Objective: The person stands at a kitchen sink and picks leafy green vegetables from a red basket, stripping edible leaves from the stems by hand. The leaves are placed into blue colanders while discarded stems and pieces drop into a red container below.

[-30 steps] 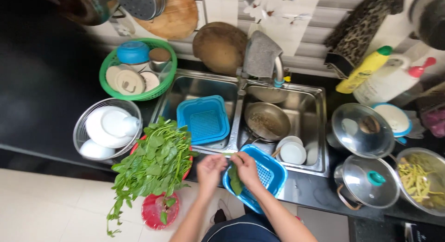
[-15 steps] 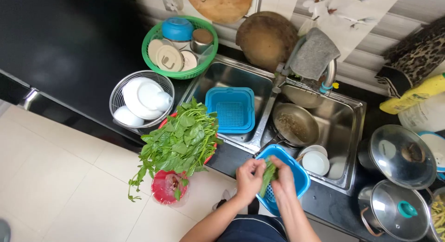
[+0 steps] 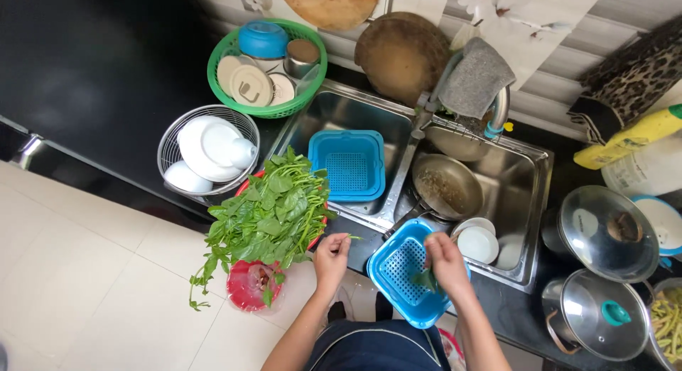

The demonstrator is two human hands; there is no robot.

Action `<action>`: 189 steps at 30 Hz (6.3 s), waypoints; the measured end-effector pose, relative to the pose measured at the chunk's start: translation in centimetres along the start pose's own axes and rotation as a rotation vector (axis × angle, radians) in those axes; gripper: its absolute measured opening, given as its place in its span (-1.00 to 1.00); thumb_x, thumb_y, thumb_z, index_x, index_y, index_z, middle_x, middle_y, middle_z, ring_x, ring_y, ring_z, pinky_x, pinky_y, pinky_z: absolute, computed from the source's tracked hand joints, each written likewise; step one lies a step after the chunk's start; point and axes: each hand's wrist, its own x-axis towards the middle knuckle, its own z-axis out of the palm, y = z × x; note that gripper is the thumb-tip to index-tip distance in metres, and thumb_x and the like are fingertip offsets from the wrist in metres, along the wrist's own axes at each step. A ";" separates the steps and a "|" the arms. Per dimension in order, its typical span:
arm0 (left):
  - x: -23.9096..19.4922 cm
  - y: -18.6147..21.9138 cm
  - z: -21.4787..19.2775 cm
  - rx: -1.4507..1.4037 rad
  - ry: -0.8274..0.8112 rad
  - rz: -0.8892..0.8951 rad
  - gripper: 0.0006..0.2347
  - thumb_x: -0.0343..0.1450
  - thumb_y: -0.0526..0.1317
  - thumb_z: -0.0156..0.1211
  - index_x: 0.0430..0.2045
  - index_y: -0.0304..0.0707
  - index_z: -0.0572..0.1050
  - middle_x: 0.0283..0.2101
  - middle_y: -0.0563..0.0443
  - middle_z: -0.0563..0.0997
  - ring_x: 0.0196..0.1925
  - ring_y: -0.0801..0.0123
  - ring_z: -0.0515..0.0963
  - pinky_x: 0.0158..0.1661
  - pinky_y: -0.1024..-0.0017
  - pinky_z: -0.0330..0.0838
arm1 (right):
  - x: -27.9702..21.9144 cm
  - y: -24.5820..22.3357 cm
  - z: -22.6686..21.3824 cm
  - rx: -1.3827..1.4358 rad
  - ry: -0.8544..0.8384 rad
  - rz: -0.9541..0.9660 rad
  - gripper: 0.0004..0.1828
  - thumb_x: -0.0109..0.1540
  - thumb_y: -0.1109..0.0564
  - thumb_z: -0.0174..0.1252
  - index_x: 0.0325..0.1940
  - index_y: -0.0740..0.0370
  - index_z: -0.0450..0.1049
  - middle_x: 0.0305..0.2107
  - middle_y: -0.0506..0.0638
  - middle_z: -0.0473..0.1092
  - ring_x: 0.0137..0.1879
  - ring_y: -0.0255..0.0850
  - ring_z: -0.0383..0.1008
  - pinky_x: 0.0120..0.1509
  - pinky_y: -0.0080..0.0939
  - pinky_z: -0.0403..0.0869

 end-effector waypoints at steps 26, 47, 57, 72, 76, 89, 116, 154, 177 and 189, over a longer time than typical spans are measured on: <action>15.7 -5.8 11.9 0.384 0.028 -0.077 -0.84 0.36 -0.11 0.28 -0.31 -0.13 0.65 -0.38 -0.14 0.73 -0.28 0.09 0.71 -0.19 0.19 0.52 | 1.2 0.0 -1.1 -1.338 0.024 0.134 -0.63 0.23 -0.03 0.12 0.06 0.15 0.44 -0.28 0.22 0.54 -0.16 0.17 0.59 -0.08 0.17 0.54; 20.7 -8.8 14.6 1.231 -0.451 0.034 -0.74 0.30 -0.16 0.29 -0.13 0.10 0.66 -0.04 -0.05 0.70 0.08 0.20 0.64 0.37 0.06 0.10 | -1.5 -0.1 -2.1 -1.185 -0.089 0.244 -0.57 0.24 -0.12 0.12 0.10 0.15 0.46 -0.23 0.18 0.55 -0.17 0.13 0.59 -0.05 0.08 0.54; 18.6 -2.5 14.4 1.071 -0.215 0.649 -0.87 0.34 -0.28 0.20 -0.30 -0.27 0.47 -0.20 -0.18 0.52 -0.07 0.02 0.48 -0.02 0.10 0.28 | -2.2 -3.2 -2.0 -1.111 -0.033 0.149 -0.60 0.23 -0.09 0.12 0.10 0.05 0.53 -0.20 0.12 0.56 -0.18 0.12 0.59 -0.07 0.09 0.54; 18.2 0.0 11.7 0.947 -0.333 0.646 -0.73 0.25 -0.27 0.34 -0.20 -0.30 0.56 -0.17 -0.20 0.52 -0.03 -0.04 0.46 -0.06 0.04 0.27 | -6.0 -6.1 -5.4 -0.994 0.630 0.200 -0.37 0.14 -0.16 0.24 0.22 0.16 0.40 -0.32 0.21 0.53 -0.25 0.18 0.55 -0.19 0.15 0.47; 16.1 1.0 11.8 0.855 -0.253 0.628 -0.80 0.23 -0.31 0.34 -0.30 -0.28 0.61 -0.23 -0.16 0.57 -0.09 -0.03 0.53 -0.10 0.08 0.34 | -6.4 -3.5 -6.9 -0.993 0.517 0.356 -0.34 0.04 -0.19 0.29 0.16 0.11 0.44 -0.27 0.18 0.53 -0.20 0.17 0.57 -0.16 0.16 0.48; 4.6 9.5 7.6 0.569 -0.385 0.770 -0.82 0.26 -0.38 0.22 -0.29 -0.33 0.61 -0.29 -0.17 0.65 -0.19 -0.02 0.60 -0.11 0.14 0.39 | -12.2 2.2 -12.3 -1.029 0.638 0.599 -0.42 0.19 -0.27 0.17 0.16 0.08 0.55 -0.37 0.17 0.58 -0.13 0.21 0.60 0.00 0.19 0.51; -0.9 22.7 1.9 0.291 -0.335 1.022 -0.79 0.21 -0.50 0.26 -0.33 -0.34 0.58 -0.33 -0.10 0.64 -0.22 0.05 0.63 -0.08 0.20 0.44 | 10.4 11.0 7.9 -1.465 -0.261 -0.642 -0.68 0.20 0.16 0.16 0.04 0.15 0.57 0.03 0.11 0.50 0.14 -0.04 0.53 0.18 -0.08 0.47; -8.4 8.8 -2.8 0.652 -0.506 1.170 -0.68 0.22 -0.27 0.27 -0.15 -0.25 0.58 -0.23 0.06 0.58 -0.13 0.35 0.56 0.01 0.30 0.39 | 24.0 -11.0 4.5 -1.111 -0.207 -0.154 -0.46 0.09 -0.24 0.32 0.09 -0.04 0.60 -0.22 0.18 0.56 -0.06 0.13 0.57 0.07 0.10 0.51; -7.8 5.2 2.8 0.617 -0.653 1.128 -0.62 0.16 -0.39 0.26 -0.11 -0.38 0.53 -0.33 0.03 0.51 -0.28 0.27 0.48 -0.23 0.28 0.25 | -12.0 -4.1 -2.0 -1.229 -0.037 0.282 -0.32 0.11 -0.27 0.27 0.20 0.12 0.44 -0.02 0.14 0.46 -0.06 0.12 0.58 0.01 0.08 0.54; -7.1 10.9 -0.2 0.494 -0.540 0.997 -0.53 0.18 -0.09 0.42 -0.08 -0.38 0.55 -0.15 -0.14 0.60 -0.08 0.10 0.55 -0.09 0.20 0.30 | -10.5 -7.6 -4.2 -1.073 0.148 0.253 -0.43 0.13 -0.33 0.24 0.13 -0.09 0.58 -0.24 0.12 0.58 -0.10 0.09 0.61 -0.02 0.05 0.53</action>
